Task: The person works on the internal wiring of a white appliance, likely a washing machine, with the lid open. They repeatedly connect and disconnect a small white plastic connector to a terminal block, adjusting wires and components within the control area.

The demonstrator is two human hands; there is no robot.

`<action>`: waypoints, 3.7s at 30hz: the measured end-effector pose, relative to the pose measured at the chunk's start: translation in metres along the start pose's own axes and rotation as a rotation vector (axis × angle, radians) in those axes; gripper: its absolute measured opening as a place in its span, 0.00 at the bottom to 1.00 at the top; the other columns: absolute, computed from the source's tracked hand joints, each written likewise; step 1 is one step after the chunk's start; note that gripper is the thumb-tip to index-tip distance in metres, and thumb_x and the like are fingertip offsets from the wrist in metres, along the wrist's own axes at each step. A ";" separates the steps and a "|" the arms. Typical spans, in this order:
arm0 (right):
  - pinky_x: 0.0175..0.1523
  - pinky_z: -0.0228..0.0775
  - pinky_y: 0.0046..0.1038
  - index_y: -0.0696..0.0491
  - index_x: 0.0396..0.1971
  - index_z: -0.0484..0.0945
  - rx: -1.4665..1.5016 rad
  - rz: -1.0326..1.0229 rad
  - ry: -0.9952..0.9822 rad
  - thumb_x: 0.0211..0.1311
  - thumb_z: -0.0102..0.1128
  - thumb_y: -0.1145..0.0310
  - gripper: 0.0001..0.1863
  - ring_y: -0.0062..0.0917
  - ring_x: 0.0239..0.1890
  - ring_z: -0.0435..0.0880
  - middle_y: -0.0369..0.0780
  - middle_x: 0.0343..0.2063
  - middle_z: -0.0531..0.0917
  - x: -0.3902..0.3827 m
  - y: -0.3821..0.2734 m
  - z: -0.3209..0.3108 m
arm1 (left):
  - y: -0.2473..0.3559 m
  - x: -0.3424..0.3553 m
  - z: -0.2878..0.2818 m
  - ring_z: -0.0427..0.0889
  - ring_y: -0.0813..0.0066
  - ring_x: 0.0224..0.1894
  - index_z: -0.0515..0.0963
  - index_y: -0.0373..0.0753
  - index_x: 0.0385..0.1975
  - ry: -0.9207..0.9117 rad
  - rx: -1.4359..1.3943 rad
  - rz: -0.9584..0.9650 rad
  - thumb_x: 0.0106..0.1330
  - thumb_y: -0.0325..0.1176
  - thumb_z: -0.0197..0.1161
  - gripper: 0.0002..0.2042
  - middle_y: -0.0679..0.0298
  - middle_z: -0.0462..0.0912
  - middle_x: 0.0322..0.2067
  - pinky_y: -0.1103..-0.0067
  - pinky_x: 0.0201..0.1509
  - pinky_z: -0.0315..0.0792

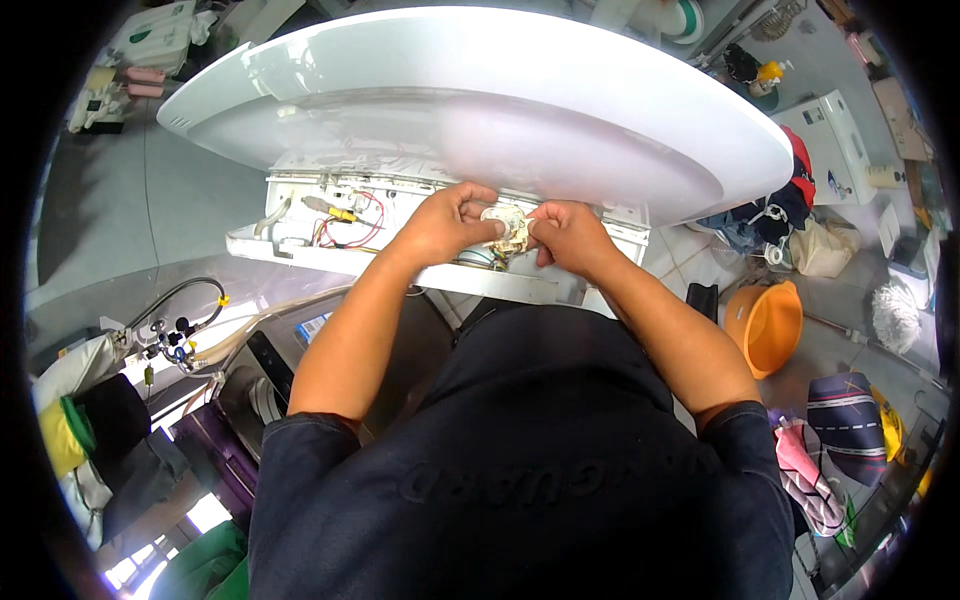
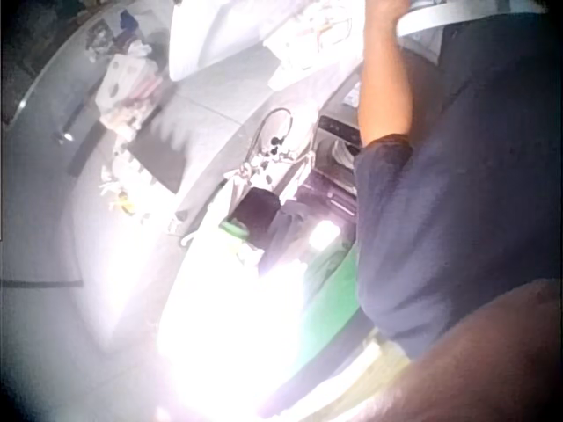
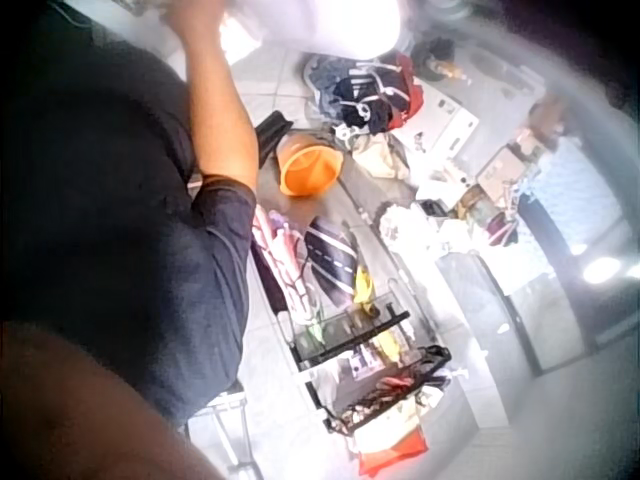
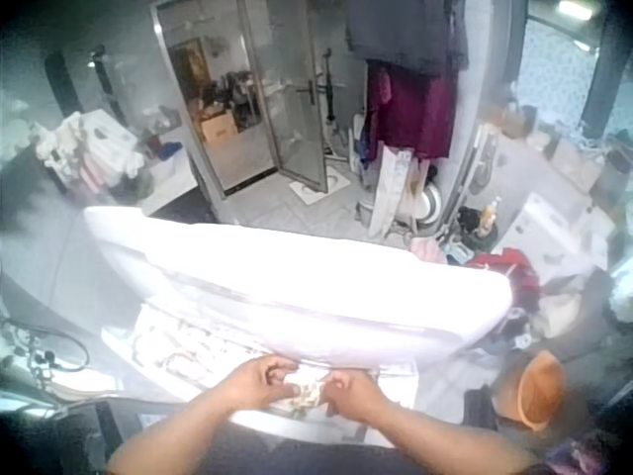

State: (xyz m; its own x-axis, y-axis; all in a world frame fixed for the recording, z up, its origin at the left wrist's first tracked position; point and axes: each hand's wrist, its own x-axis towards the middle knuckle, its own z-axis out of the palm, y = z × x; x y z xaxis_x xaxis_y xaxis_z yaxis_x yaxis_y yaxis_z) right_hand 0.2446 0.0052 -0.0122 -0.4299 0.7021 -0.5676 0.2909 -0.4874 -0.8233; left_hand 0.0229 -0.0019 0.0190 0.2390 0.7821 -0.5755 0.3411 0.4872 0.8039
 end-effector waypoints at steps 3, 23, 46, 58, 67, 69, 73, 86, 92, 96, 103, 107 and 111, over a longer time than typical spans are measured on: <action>0.27 0.70 0.20 0.58 0.39 0.79 0.003 -0.006 0.000 0.67 0.55 0.69 0.09 0.17 0.19 0.79 0.37 0.27 0.85 0.002 0.004 -0.001 | -0.001 -0.006 0.011 0.81 0.77 0.42 0.72 0.31 0.53 0.132 0.064 0.107 0.61 0.26 0.70 0.21 0.61 0.82 0.39 0.79 0.49 0.77; 0.26 0.70 0.20 0.57 0.38 0.79 0.018 -0.013 0.001 0.68 0.54 0.69 0.08 0.16 0.19 0.79 0.35 0.25 0.84 0.001 0.004 0.000 | 0.000 -0.024 0.015 0.78 0.63 0.52 0.82 0.38 0.37 0.274 0.465 0.539 0.59 0.25 0.69 0.08 0.58 0.75 0.49 0.73 0.54 0.72; 0.28 0.74 0.24 0.59 0.37 0.80 0.032 0.012 0.030 0.64 0.54 0.70 0.09 0.20 0.21 0.82 0.39 0.26 0.85 -0.001 0.000 0.001 | 0.008 -0.033 0.011 0.84 0.82 0.36 0.81 0.31 0.37 0.215 -0.059 0.209 0.60 0.23 0.70 0.07 0.63 0.86 0.33 0.84 0.42 0.78; 0.29 0.73 0.21 0.60 0.37 0.78 0.132 0.049 -0.006 0.66 0.56 0.72 0.07 0.19 0.21 0.80 0.37 0.27 0.84 0.003 0.006 -0.004 | 0.004 -0.023 0.007 0.82 0.82 0.37 0.80 0.30 0.44 0.148 -0.245 0.144 0.60 0.21 0.66 0.12 0.62 0.84 0.34 0.84 0.43 0.76; 0.29 0.72 0.20 0.60 0.38 0.77 0.154 0.059 0.014 0.66 0.55 0.73 0.07 0.19 0.21 0.80 0.38 0.28 0.84 0.001 0.006 -0.006 | -0.004 -0.017 0.003 0.82 0.79 0.37 0.82 0.31 0.42 0.122 -0.159 0.142 0.58 0.24 0.67 0.12 0.62 0.84 0.34 0.82 0.45 0.76; 0.29 0.72 0.21 0.60 0.38 0.78 0.156 0.050 0.020 0.66 0.56 0.73 0.07 0.19 0.20 0.80 0.38 0.27 0.84 0.001 0.006 -0.005 | -0.004 -0.016 0.004 0.82 0.78 0.37 0.82 0.31 0.41 0.121 -0.133 0.126 0.58 0.25 0.67 0.11 0.62 0.84 0.34 0.82 0.45 0.76; 0.28 0.73 0.21 0.60 0.37 0.78 0.160 0.039 0.042 0.66 0.56 0.73 0.07 0.19 0.20 0.79 0.37 0.27 0.83 -0.002 0.005 -0.003 | 0.002 -0.019 0.006 0.83 0.77 0.37 0.84 0.33 0.40 0.145 -0.045 0.124 0.57 0.28 0.68 0.11 0.61 0.85 0.34 0.80 0.45 0.76; 0.27 0.74 0.22 0.60 0.36 0.80 0.038 0.003 0.073 0.63 0.56 0.71 0.08 0.19 0.19 0.80 0.37 0.25 0.84 0.001 0.006 -0.001 | 0.014 -0.020 0.006 0.82 0.80 0.33 0.85 0.36 0.41 0.158 0.139 0.008 0.59 0.28 0.69 0.10 0.63 0.86 0.31 0.82 0.40 0.75; 0.27 0.74 0.24 0.59 0.36 0.81 0.027 -0.002 0.079 0.63 0.56 0.71 0.08 0.20 0.19 0.82 0.39 0.25 0.85 0.002 0.008 0.000 | 0.016 -0.019 0.012 0.81 0.83 0.32 0.84 0.34 0.42 0.168 0.130 -0.014 0.60 0.25 0.68 0.10 0.64 0.86 0.30 0.84 0.39 0.74; 0.27 0.74 0.25 0.59 0.35 0.81 -0.005 0.001 0.088 0.63 0.56 0.70 0.09 0.21 0.20 0.83 0.39 0.25 0.86 0.001 0.006 0.000 | 0.018 -0.018 0.015 0.82 0.78 0.33 0.84 0.34 0.41 0.171 0.132 -0.028 0.59 0.25 0.67 0.11 0.61 0.86 0.31 0.81 0.40 0.75; 0.27 0.74 0.25 0.58 0.35 0.81 0.001 -0.007 0.070 0.63 0.56 0.70 0.09 0.21 0.19 0.83 0.38 0.24 0.86 0.002 0.007 0.000 | 0.016 -0.016 0.019 0.82 0.77 0.31 0.85 0.35 0.42 0.209 0.220 -0.003 0.59 0.28 0.67 0.11 0.61 0.85 0.29 0.80 0.39 0.75; 0.27 0.74 0.25 0.59 0.35 0.81 -0.003 -0.009 0.078 0.63 0.56 0.70 0.09 0.21 0.19 0.83 0.39 0.24 0.86 0.001 0.005 0.000 | 0.013 -0.017 0.019 0.81 0.77 0.31 0.85 0.36 0.42 0.221 0.217 0.006 0.60 0.28 0.67 0.12 0.61 0.85 0.29 0.80 0.38 0.75; 0.27 0.74 0.24 0.58 0.35 0.81 0.007 -0.001 0.087 0.63 0.56 0.70 0.09 0.20 0.19 0.83 0.38 0.24 0.86 0.000 0.005 0.001 | 0.011 -0.018 0.021 0.81 0.77 0.31 0.85 0.36 0.42 0.227 0.198 0.033 0.60 0.28 0.67 0.11 0.61 0.85 0.29 0.80 0.39 0.75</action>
State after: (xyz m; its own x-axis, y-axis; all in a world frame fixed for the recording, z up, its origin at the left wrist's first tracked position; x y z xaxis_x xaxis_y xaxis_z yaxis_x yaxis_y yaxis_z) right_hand 0.2454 0.0025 -0.0166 -0.3541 0.7450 -0.5653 0.2839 -0.4903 -0.8240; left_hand 0.0414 -0.0188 0.0356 0.0511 0.8738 -0.4836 0.5128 0.3926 0.7635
